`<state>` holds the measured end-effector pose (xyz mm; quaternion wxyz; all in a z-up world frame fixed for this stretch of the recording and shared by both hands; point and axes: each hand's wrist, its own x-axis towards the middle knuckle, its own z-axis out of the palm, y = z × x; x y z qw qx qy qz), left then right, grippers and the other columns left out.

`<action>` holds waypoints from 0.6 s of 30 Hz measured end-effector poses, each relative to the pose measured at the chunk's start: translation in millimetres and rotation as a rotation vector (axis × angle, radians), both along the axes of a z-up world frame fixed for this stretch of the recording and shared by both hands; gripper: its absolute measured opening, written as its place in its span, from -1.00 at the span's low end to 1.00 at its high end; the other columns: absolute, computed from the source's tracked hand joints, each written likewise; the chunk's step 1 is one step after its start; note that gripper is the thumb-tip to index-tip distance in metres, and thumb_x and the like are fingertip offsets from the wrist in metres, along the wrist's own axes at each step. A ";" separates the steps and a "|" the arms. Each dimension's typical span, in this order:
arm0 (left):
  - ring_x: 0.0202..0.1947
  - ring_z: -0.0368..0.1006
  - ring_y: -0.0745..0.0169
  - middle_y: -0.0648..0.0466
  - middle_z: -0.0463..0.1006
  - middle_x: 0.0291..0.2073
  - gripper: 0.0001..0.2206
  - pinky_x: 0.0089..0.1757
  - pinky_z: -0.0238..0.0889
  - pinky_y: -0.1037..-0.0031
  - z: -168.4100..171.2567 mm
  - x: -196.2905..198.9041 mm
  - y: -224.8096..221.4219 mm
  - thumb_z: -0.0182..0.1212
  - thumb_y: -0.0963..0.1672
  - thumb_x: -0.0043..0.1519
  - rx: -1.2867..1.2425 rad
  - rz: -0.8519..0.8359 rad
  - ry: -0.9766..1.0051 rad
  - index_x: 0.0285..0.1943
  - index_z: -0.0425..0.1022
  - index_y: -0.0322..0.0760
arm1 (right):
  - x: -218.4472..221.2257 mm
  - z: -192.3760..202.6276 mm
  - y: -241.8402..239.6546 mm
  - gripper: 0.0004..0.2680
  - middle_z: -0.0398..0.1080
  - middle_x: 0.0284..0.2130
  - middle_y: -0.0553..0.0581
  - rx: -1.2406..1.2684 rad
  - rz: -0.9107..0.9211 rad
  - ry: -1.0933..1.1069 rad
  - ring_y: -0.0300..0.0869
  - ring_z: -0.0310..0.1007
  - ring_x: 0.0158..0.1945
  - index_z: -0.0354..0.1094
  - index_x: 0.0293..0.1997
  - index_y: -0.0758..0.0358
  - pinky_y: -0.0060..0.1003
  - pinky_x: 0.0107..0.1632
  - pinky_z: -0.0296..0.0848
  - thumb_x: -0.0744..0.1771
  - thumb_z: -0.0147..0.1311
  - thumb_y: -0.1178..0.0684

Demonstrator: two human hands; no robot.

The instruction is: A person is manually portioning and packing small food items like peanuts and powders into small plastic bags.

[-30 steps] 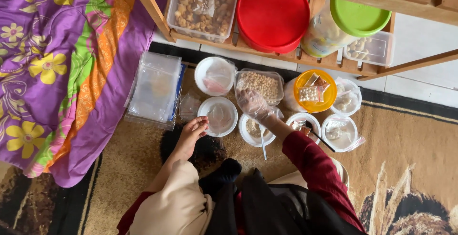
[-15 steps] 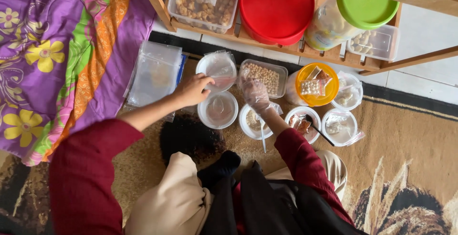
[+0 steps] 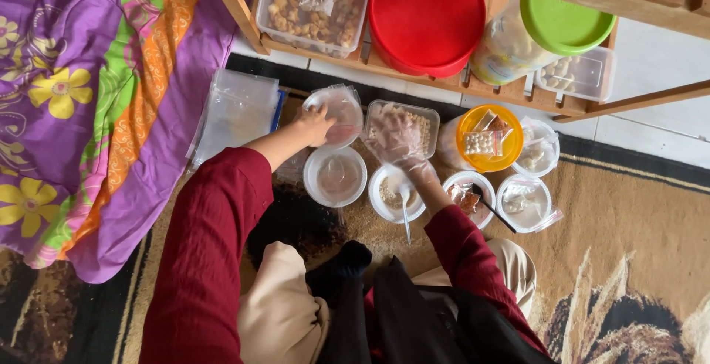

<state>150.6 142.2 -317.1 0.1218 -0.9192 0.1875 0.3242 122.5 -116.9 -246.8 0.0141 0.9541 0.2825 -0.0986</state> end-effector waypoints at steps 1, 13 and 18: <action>0.34 0.16 -0.36 -0.16 0.07 0.45 -0.37 0.09 0.11 -0.34 -7.6 2.1 7.1 0.20 0.09 0.25 -0.052 -0.015 -0.007 0.52 0.10 0.18 | -1.7 32.9 1.4 -0.44 0.12 0.28 0.25 0.020 -0.139 0.090 0.23 0.09 0.37 -0.05 0.46 -0.24 0.27 0.16 0.29 0.31 0.03 -0.43; -0.05 0.43 -0.08 -0.06 0.42 -0.09 -0.75 -0.24 0.40 0.14 48.7 3.3 22.1 0.24 -0.11 0.21 -0.393 -0.025 -0.499 0.02 0.46 -0.27 | -19.3 119.9 9.3 -0.27 -0.31 0.55 0.37 0.009 -0.475 0.299 0.26 -0.46 0.59 -0.24 0.60 -0.26 0.49 0.41 -0.35 0.28 -0.14 -0.64; -0.04 0.50 -0.11 -0.08 0.43 0.00 -0.55 -0.25 0.51 0.12 66.4 15.6 19.4 0.32 -0.09 0.20 -0.517 0.248 -0.433 0.25 0.31 -0.22 | -7.4 70.1 -0.5 -0.32 -0.30 0.54 0.39 0.027 -0.463 0.224 0.29 -0.41 0.58 -0.20 0.60 -0.24 0.52 0.40 -0.32 0.31 -0.01 -0.51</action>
